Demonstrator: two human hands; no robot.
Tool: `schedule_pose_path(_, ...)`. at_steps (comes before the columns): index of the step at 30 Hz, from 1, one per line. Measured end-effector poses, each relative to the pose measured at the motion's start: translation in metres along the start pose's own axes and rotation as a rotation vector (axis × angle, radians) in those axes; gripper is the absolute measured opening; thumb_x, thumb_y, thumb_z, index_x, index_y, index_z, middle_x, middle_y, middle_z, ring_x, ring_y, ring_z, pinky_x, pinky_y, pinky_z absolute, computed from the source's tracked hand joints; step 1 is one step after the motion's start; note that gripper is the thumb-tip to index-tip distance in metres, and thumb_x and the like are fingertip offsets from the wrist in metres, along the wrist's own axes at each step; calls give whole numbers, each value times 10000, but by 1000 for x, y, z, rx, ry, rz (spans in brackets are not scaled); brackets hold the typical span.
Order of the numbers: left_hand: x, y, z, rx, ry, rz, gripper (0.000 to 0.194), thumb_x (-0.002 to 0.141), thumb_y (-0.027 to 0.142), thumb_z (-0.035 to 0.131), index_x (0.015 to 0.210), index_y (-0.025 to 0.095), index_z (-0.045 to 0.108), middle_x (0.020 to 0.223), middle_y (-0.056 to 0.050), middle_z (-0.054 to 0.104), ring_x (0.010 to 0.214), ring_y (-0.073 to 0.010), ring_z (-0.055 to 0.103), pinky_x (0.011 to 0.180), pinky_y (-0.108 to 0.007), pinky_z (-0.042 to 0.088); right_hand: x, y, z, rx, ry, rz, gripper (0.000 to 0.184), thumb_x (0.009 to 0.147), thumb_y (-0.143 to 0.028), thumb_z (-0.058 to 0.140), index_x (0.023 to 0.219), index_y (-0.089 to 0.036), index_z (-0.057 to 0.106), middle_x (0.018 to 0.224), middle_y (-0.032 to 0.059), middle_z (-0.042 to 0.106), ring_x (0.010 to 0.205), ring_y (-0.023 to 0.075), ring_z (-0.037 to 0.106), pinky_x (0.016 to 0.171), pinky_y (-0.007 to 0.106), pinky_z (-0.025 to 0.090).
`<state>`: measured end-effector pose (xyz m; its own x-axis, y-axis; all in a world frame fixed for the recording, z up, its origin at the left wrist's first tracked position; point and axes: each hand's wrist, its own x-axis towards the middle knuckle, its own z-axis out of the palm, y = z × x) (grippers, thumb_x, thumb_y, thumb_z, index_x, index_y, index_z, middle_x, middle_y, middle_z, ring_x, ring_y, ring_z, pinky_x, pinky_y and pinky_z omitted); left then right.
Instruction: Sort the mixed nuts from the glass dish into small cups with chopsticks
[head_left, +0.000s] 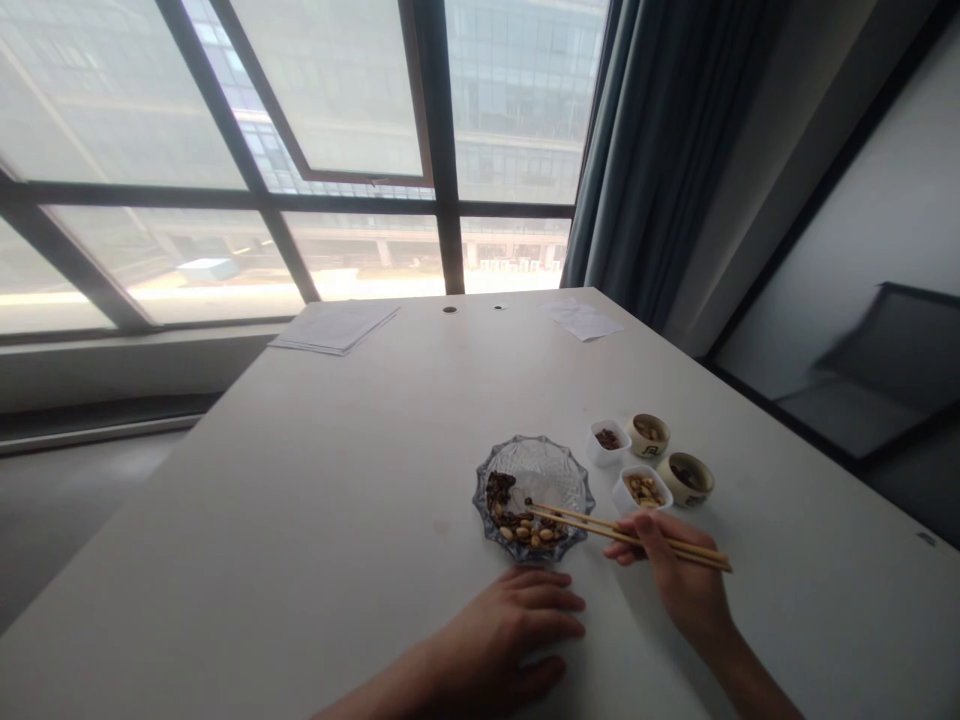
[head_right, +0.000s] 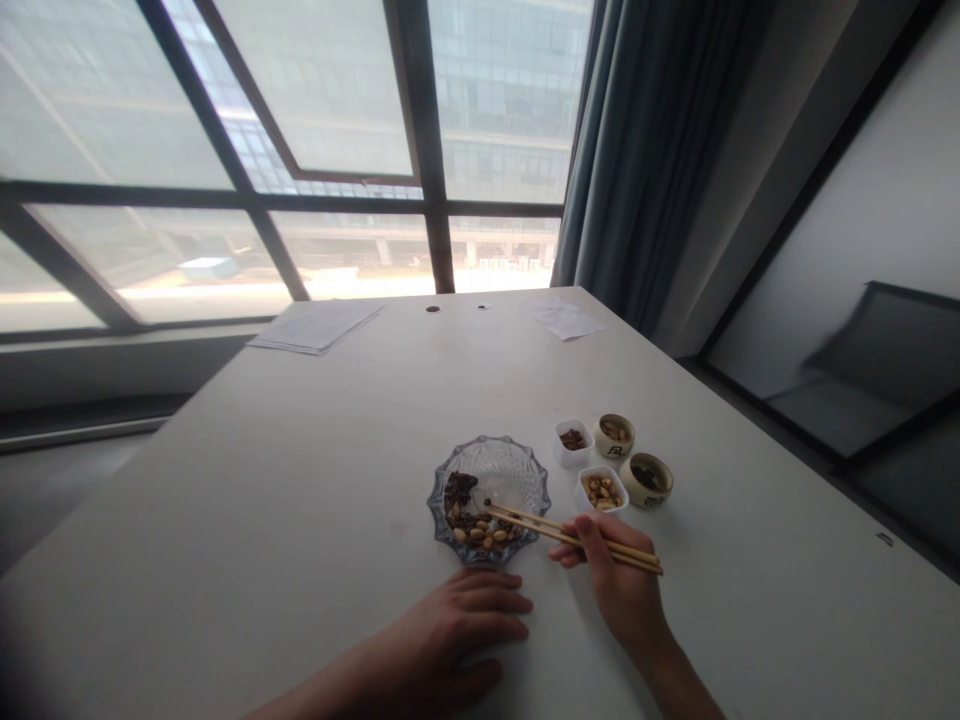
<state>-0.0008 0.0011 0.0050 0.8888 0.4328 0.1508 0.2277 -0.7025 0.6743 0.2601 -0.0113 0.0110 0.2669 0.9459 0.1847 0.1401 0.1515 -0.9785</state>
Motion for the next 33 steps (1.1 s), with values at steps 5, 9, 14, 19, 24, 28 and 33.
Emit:
schedule_pose_path(5, 1, 0, 0, 0, -10, -5, 405, 927, 243, 701, 1327, 287, 665, 1466, -39, 686, 1444, -273, 559, 1240, -426, 409, 0, 3, 1, 4, -20, 4, 468, 945, -602, 699, 840, -160, 810, 678, 118, 804, 548, 234, 780, 542, 283, 658)
schedule_pose_path(9, 0, 1, 0, -8, 1, -3, 394, 936, 250, 690, 1328, 285, 667, 1462, -36, 689, 1445, -270, 559, 1241, -420, 405, 1, 1, 3, 24, 35, -27, 456, 949, -596, 696, 833, -169, 806, 653, 104, 795, 531, 232, 771, 523, 286, 652)
schedule_pose_path(14, -1, 0, 1, -5, 10, 2, 390, 942, 260, 684, 1332, 284, 667, 1465, -33, 687, 1450, -261, 553, 1245, -409, 399, 5, 3, 6, 24, 2, -56, 435, 945, -586, 703, 843, -177, 809, 692, 105, 809, 586, 251, 793, 554, 302, 668)
schedule_pose_path(19, 0, 1, 0, -11, 7, 1, 397, 936, 249, 687, 1331, 286, 670, 1468, -40, 684, 1444, -273, 560, 1246, -424, 403, 6, 2, 7, 9, -12, -27, 448, 949, -595, 689, 839, -178, 812, 711, 107, 815, 608, 268, 802, 577, 326, 681)
schedule_pose_path(24, 0, 2, -1, -21, 4, -2, 407, 934, 251, 690, 1339, 286, 670, 1465, -47, 686, 1447, -281, 557, 1245, -436, 407, 4, -9, 8, -3, 4, -32, 470, 899, -641, 727, 791, -189, 802, 689, 99, 807, 587, 272, 791, 568, 334, 676)
schedule_pose_path(28, -1, 2, -1, -23, 9, 1, 406, 934, 250, 689, 1338, 288, 671, 1466, -48, 686, 1450, -284, 555, 1242, -438, 409, 1, -12, 5, -3, 28, -16, 470, 872, -649, 757, 784, -190, 802, 656, 92, 796, 550, 259, 774, 545, 320, 661)
schedule_pose_path(33, -2, -1, 0, -37, 12, 13, 416, 946, 255, 676, 1360, 290, 664, 1468, -59, 684, 1450, -293, 556, 1240, -456, 407, -1, -11, -2, -38, 36, 15, 479, 892, -648, 739, 804, -182, 806, 661, 99, 796, 542, 249, 771, 541, 304, 650)
